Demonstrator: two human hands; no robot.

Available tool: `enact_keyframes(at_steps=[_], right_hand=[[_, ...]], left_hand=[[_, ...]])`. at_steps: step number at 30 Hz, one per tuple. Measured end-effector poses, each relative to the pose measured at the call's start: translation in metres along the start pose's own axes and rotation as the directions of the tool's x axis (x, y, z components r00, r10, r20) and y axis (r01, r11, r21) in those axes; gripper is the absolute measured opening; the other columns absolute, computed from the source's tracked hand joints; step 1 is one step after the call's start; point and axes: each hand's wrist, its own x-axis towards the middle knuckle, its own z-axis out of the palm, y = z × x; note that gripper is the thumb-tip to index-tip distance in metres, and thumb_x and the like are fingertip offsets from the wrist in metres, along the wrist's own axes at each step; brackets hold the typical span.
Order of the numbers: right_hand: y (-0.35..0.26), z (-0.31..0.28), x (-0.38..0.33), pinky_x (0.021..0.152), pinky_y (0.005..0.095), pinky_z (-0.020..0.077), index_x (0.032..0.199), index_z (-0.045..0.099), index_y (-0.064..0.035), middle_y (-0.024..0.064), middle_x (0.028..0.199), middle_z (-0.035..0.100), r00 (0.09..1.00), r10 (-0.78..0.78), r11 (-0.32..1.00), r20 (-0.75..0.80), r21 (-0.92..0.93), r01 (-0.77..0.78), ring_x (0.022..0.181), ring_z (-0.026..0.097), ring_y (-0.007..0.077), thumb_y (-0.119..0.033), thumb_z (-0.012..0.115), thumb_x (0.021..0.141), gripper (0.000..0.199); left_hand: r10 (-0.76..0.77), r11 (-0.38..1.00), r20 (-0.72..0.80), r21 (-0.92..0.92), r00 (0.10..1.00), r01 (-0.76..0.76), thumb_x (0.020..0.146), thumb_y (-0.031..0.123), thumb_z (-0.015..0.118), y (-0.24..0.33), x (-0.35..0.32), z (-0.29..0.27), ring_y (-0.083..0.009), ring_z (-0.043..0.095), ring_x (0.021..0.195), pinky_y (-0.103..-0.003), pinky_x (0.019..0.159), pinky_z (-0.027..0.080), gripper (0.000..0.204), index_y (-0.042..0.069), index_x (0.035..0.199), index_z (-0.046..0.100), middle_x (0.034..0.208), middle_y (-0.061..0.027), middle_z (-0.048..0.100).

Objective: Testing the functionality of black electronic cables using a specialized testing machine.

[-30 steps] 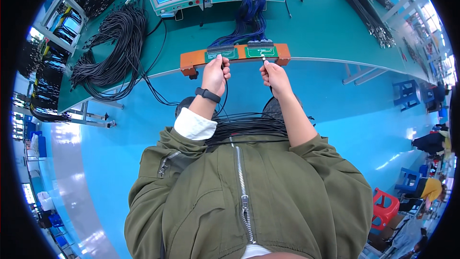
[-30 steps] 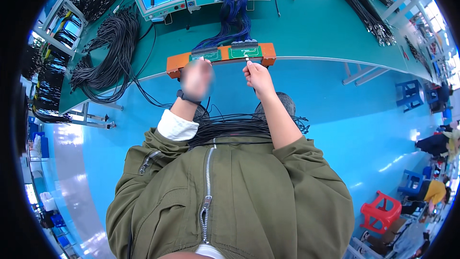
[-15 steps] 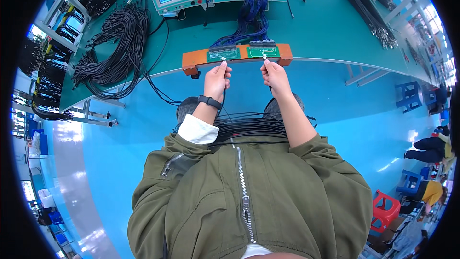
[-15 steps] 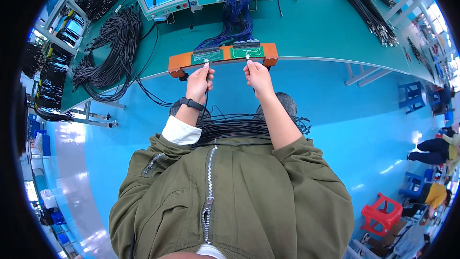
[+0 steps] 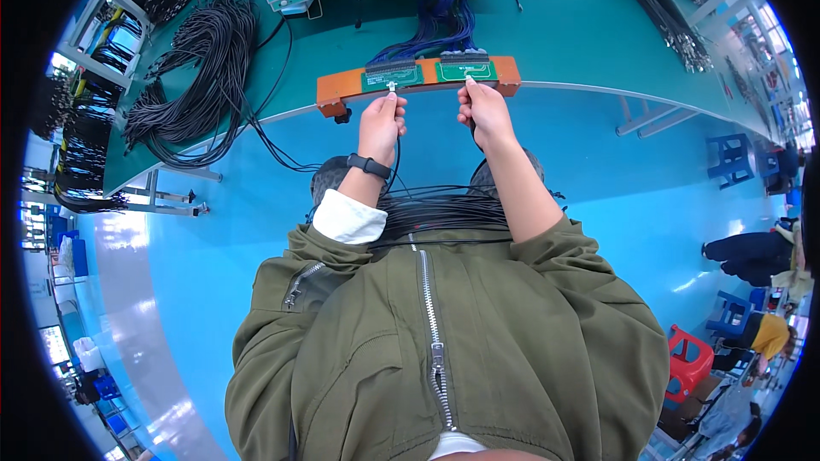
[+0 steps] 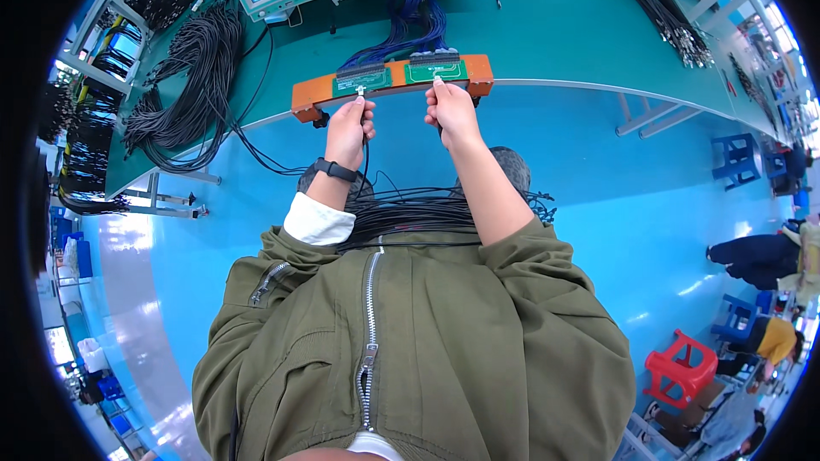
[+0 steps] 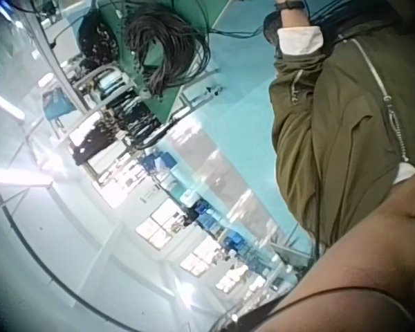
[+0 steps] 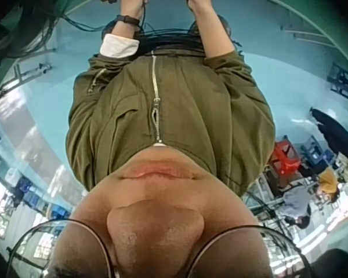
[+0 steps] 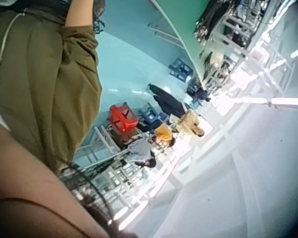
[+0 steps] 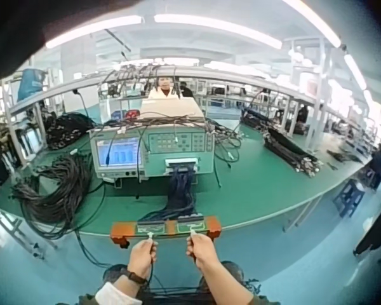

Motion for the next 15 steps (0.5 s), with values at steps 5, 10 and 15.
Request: enact_keyframes(at_steps=[5,10,15], right_hand=[[-0.012,-0.013,0.001,0.052,0.0224,0.0437,0.081,0.057,0.0016,0.0051,0.071,0.053,0.998,0.010,0.994,0.069,-0.114,-0.002,0.055,0.046,0.0094,-0.017,0.042,0.094,0.027],[-0.036,-0.051,-0.013,0.062,0.0231,0.0474,0.091,0.061,0.0041,0.0076,0.078,0.058,0.996,-0.004,0.903,0.084,-0.428,0.040,0.065,0.053,0.0120,-0.008,0.043,0.089,0.022],[-0.042,-0.106,-0.040,0.074,0.0246,0.0483,0.100,0.062,0.0036,0.0098,0.089,0.062,0.956,-0.270,0.953,-0.118,-0.175,0.247,0.080,0.058,0.0154,0.001,0.047,0.085,0.022]], left_hand=[[0.001,1.000,-0.015,0.010,1.000,-0.001,0.095,0.019,0.044,0.002,0.006,0.005,-0.0072,0.042,0.052,-0.020,0.046,0.037,0.024,0.000,0.087,0.056,0.071,-0.0031,0.050],[-0.076,0.995,-0.065,0.053,0.995,0.080,0.095,0.019,0.046,0.020,0.003,0.014,-0.0102,0.054,0.055,-0.021,0.049,0.044,0.023,0.000,0.087,0.057,0.071,-0.0045,0.057],[-0.073,0.996,0.027,0.053,0.997,0.072,0.094,0.018,0.047,0.020,0.003,-0.003,-0.0153,0.061,0.066,-0.023,0.058,0.050,0.025,-0.004,0.090,0.057,0.075,-0.0084,0.059]])
